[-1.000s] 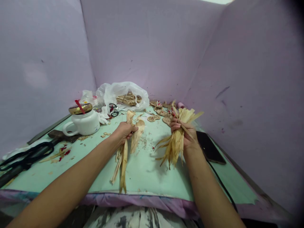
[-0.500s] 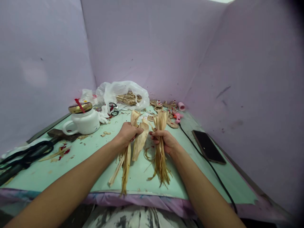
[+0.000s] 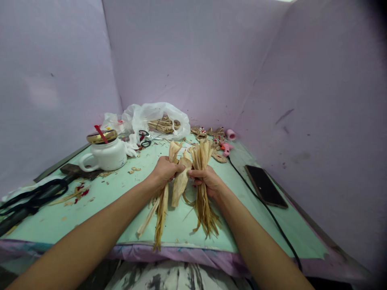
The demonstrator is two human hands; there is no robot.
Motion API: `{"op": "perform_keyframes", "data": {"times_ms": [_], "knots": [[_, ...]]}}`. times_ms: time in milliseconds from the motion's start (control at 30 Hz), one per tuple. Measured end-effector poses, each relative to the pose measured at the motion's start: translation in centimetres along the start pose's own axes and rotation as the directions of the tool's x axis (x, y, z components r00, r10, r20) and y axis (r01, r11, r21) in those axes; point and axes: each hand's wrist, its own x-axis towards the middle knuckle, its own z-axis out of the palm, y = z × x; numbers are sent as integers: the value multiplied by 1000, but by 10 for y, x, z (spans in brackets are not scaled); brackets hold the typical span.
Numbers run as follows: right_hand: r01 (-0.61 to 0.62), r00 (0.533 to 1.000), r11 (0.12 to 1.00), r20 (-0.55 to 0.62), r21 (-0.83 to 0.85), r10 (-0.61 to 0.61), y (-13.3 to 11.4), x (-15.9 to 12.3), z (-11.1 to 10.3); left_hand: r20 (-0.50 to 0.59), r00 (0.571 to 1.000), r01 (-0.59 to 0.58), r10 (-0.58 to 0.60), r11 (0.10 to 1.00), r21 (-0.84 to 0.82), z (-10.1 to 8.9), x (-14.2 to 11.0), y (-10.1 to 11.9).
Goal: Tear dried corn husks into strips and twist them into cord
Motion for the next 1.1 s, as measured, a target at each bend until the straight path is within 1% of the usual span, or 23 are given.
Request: {"op": "perform_keyframes", "data": {"times_ms": [133, 233, 300, 400, 500, 567, 667, 767, 833, 967, 1100], "knots": [[94, 994, 990, -47, -109, -100, 4, 2, -1, 92, 995, 34, -38, 998, 44, 1, -1, -1], [145, 987, 972, -37, -183, -154, 7, 3, -3, 106, 993, 42, -47, 998, 52, 1, -3, -1], [165, 984, 962, -37, -217, -177, 9, 3, -2, 96, 995, 32, -36, 998, 46, 1, -4, -2], [207, 971, 949, -67, -240, -229, 11, 3, 3, 94, 996, 14, -15, 1000, 9, 4, -5, -5], [239, 955, 936, -112, -259, -275, 12, 1, 9, 121, 992, -28, 38, 997, -77, 8, -6, -9], [236, 948, 933, -145, -270, -282, 11, 0, 10, 140, 988, -44, 57, 994, -97, 10, -6, -10], [204, 958, 954, -158, -219, -241, 8, 0, 7, 128, 991, -16, 24, 998, -60, 9, -4, -8], [121, 979, 984, -147, -129, -140, 5, 1, 2, 102, 995, 21, -17, 999, -33, 4, 1, -7], [68, 985, 993, -154, -94, -82, 4, 2, -1, 89, 996, 33, -31, 999, -25, 2, 5, -7], [47, 989, 999, -140, -13, -48, 2, 2, -3, 58, 997, 55, -55, 998, 1, 2, 9, -7], [11, 991, 998, -132, 63, -3, -2, 2, -5, 52, 998, 46, -47, 999, 15, 3, 10, -6]]}}
